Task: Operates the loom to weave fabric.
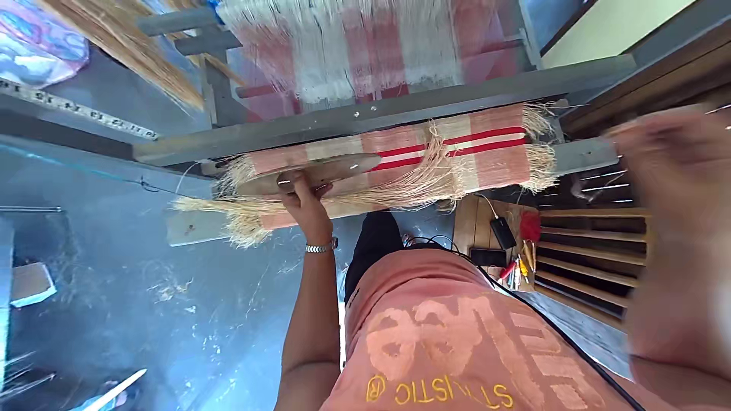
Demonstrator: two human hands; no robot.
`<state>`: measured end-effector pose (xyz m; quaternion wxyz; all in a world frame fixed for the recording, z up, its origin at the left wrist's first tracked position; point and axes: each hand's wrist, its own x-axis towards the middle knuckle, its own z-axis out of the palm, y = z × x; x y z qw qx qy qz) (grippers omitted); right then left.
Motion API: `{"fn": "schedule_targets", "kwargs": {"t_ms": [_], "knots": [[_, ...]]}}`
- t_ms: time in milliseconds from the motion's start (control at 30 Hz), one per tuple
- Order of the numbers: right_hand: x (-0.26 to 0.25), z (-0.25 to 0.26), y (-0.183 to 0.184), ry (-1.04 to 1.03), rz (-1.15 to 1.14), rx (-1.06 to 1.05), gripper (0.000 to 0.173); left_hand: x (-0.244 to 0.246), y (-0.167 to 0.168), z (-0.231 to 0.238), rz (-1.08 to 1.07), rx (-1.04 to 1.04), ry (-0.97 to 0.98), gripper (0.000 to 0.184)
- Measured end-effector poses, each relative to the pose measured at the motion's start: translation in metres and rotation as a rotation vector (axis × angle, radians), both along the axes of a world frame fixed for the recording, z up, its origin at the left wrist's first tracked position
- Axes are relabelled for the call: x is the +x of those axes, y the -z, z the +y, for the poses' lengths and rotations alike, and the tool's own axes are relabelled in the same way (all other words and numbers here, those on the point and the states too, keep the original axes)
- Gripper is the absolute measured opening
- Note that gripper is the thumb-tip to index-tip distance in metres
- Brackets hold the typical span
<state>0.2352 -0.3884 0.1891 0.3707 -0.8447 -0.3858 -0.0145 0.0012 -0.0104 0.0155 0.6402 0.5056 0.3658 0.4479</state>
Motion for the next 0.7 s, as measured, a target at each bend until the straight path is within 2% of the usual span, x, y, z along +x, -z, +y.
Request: {"fn": "schedule_targets", "kwargs": {"t_ms": [100, 167, 233, 400, 533, 700], "knots": [[-0.051, 0.097, 0.054, -0.329, 0.151, 0.037, 0.014, -0.004, -0.035, -0.034, -0.016, 0.220, 0.080, 0.033], [-0.071, 0.140, 0.079, -0.416, 0.277, 0.154, 0.013, -0.002, -0.052, -0.050, -0.009, 0.339, 0.089, 0.029], [-0.084, 0.166, 0.087, -0.414, 0.386, 0.253, 0.015, 0.000, -0.063, -0.059, -0.002, 0.435, 0.076, 0.022], [-0.087, 0.185, 0.095, -0.353, 0.462, 0.296, 0.028, 0.005, -0.076, -0.066, 0.073, 0.581, 0.037, 0.017], [-0.087, 0.180, 0.095, -0.274, 0.398, 0.256, 0.026, 0.009, -0.079, -0.067, 0.073, 0.624, 0.035, 0.018], [-0.084, 0.169, 0.096, -0.309, 0.411, 0.319, 0.024, 0.010, -0.084, -0.066, 0.074, 0.640, 0.061, 0.017]]}}
